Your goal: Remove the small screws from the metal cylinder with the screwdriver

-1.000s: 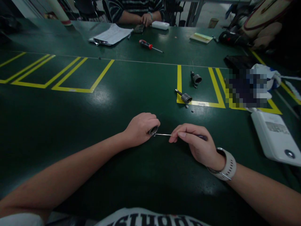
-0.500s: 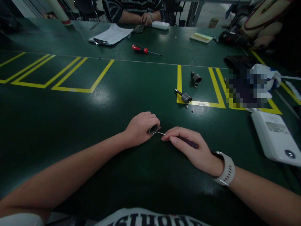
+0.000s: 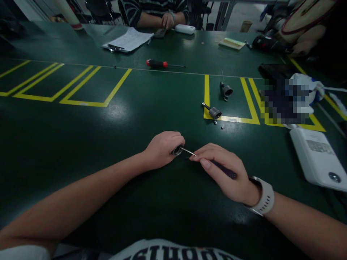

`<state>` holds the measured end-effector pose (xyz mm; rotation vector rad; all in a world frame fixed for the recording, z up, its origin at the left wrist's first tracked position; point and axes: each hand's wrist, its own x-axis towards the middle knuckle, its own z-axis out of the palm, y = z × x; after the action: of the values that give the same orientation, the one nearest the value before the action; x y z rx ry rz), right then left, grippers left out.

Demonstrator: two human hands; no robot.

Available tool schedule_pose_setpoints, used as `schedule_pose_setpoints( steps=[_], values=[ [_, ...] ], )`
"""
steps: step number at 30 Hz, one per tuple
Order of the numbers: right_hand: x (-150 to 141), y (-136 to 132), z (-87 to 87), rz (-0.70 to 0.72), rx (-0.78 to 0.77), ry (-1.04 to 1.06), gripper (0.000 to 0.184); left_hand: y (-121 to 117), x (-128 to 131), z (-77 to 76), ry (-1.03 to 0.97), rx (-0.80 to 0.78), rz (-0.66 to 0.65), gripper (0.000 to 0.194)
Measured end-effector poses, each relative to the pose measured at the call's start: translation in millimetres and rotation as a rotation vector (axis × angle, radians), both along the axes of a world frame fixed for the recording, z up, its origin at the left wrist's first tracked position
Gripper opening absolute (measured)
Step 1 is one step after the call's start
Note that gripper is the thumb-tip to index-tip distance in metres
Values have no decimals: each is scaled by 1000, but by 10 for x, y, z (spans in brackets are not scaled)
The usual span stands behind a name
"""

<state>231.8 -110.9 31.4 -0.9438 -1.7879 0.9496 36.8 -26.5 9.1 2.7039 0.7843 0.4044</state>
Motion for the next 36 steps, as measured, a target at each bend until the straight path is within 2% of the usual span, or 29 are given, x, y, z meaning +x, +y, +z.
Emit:
schedule_pose_setpoints(
  steps=[2,4,6,11,15,17,19,23,25,27,32,34,36],
  values=[
    [-12,-17,22,9,63,-93,19,1,0,-1,3,28,-19,9],
    [-17,-19,32,20,46,-122,18,-8,0,2,6,58,-36,9],
    [-10,-2,20,15,-64,-49,18,-23,1,13,15,69,-53,9],
    [27,91,-103,20,-460,359,20,-34,0,36,4,14,-48,10],
    [23,136,-150,19,-622,525,19,-5,-8,10,-74,-55,-34,10],
    [13,130,-142,2,-632,550,20,7,-12,-3,-95,-71,-30,9],
    [2,105,-122,-38,-550,497,20,11,-13,-8,-95,-63,-24,8],
    [-20,31,-75,-80,-301,190,18,-5,-10,5,-51,-1,-9,9],
    [-24,18,-63,-59,-277,120,19,-16,-8,14,-26,33,-4,10],
    [-20,37,-69,-32,-345,192,19,-22,-7,19,-13,53,-10,12],
    [25,147,-129,39,-707,543,19,-18,-2,15,-38,37,-24,13],
    [38,168,-150,68,-771,609,19,-11,3,13,-70,-2,-16,12],
    [39,163,-157,66,-750,612,20,-3,8,14,-94,-34,-10,10]
  ],
)
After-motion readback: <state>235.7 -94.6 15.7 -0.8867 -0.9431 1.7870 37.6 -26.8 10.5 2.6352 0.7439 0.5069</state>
